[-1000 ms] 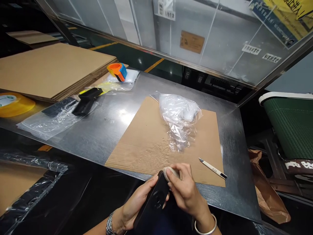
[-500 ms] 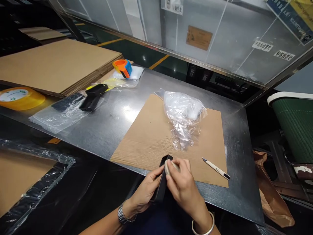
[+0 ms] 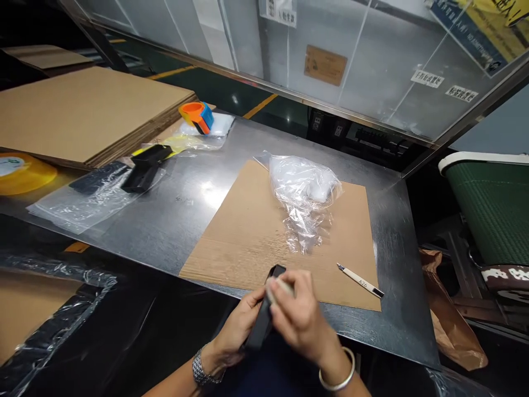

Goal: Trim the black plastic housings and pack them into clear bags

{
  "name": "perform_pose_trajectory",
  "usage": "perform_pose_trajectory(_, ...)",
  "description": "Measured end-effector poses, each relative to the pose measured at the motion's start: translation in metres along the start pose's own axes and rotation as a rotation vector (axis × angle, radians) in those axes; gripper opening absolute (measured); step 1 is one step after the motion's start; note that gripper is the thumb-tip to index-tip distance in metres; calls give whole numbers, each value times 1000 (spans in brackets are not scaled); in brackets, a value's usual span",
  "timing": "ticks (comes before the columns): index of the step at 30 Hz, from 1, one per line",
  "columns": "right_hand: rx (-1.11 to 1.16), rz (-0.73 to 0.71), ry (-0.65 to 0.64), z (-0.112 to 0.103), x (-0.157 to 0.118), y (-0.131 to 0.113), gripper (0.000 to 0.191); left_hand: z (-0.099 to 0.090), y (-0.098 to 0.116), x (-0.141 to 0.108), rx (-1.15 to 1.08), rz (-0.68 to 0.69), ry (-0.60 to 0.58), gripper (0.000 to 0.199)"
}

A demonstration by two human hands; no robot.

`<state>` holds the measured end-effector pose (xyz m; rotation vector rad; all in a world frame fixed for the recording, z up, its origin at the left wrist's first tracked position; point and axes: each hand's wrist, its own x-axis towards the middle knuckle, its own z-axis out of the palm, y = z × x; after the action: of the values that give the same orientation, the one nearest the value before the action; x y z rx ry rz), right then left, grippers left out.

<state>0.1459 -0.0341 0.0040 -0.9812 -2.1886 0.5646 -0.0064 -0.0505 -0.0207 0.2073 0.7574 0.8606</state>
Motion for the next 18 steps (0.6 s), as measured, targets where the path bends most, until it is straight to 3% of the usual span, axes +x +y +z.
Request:
perform_pose_trajectory(4, -23, -120, -77, 21, -21, -28, 56, -2, 2, 13, -126, 3, 83, 11)
perform_pose_trajectory(7, -102, -186, 8, 33, -38, -33, 54, 0, 7, 16, -215, -84, 62, 8)
perform_pose_trajectory(10, -227, -111, 155, 33, -42, -28, 56, 10, 10, 13, -243, -77, 88, 4)
perform_pose_trajectory(12, -303, -64, 211, 29, -36, -26, 57, 19, 9, 10, -236, -40, 118, 14)
perform_pose_trajectory(15, -338, -77, 195, 26, -23, -27, 53, 29, 7, 6, -219, 45, 168, 41)
perform_pose_trajectory(18, -335, -168, 197, 31, -21, -26, 47, 26, 7, 6, -246, 31, 188, 38)
